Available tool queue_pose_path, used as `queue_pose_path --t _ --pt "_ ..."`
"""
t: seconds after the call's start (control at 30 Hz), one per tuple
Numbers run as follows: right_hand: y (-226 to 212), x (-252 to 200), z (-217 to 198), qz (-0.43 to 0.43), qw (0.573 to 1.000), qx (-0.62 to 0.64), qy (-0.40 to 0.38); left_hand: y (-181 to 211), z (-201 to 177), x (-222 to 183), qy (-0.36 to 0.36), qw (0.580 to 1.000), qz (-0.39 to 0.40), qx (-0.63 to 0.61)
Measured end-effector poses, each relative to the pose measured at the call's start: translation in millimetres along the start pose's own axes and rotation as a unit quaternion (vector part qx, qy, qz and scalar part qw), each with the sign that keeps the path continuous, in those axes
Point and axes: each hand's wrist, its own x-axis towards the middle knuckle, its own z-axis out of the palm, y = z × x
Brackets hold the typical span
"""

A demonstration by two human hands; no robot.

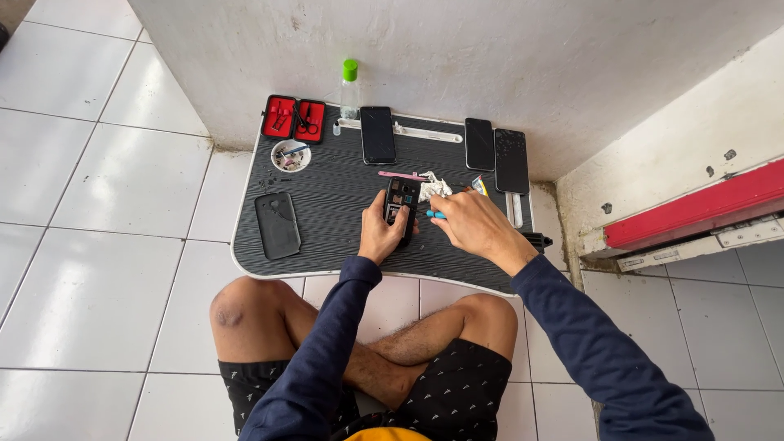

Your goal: The person uses a precision screwdriver to install or remove small screws from the internal components of a disassembled smartphone.

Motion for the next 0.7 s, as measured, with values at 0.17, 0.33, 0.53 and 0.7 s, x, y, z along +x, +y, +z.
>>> queue_pose_path --t 0.17,0.33,0.53,0.7 --pt "-9.5 5.9 -2.3 0.043 0.999 0.03 -0.002 4.9 -0.9 -1.0 0.003 1.0 0.0 -0.01" --pt "-14.6 10.7 -3.9 0.059 0.998 0.028 0.001 8.0 -2.6 -0.5 -0.002 0.999 -0.007 -0.035" --pt "-23.4 -3.7 -11.6 0.08 0.991 0.087 0.059 4.4 -4.9 0.4 0.002 0.995 -0.033 -0.092" --pt "-15.4 -36.5 29.8 0.14 0.916 0.299 0.228 0.1 -9.4 2.1 -0.03 0.96 -0.106 -0.258"
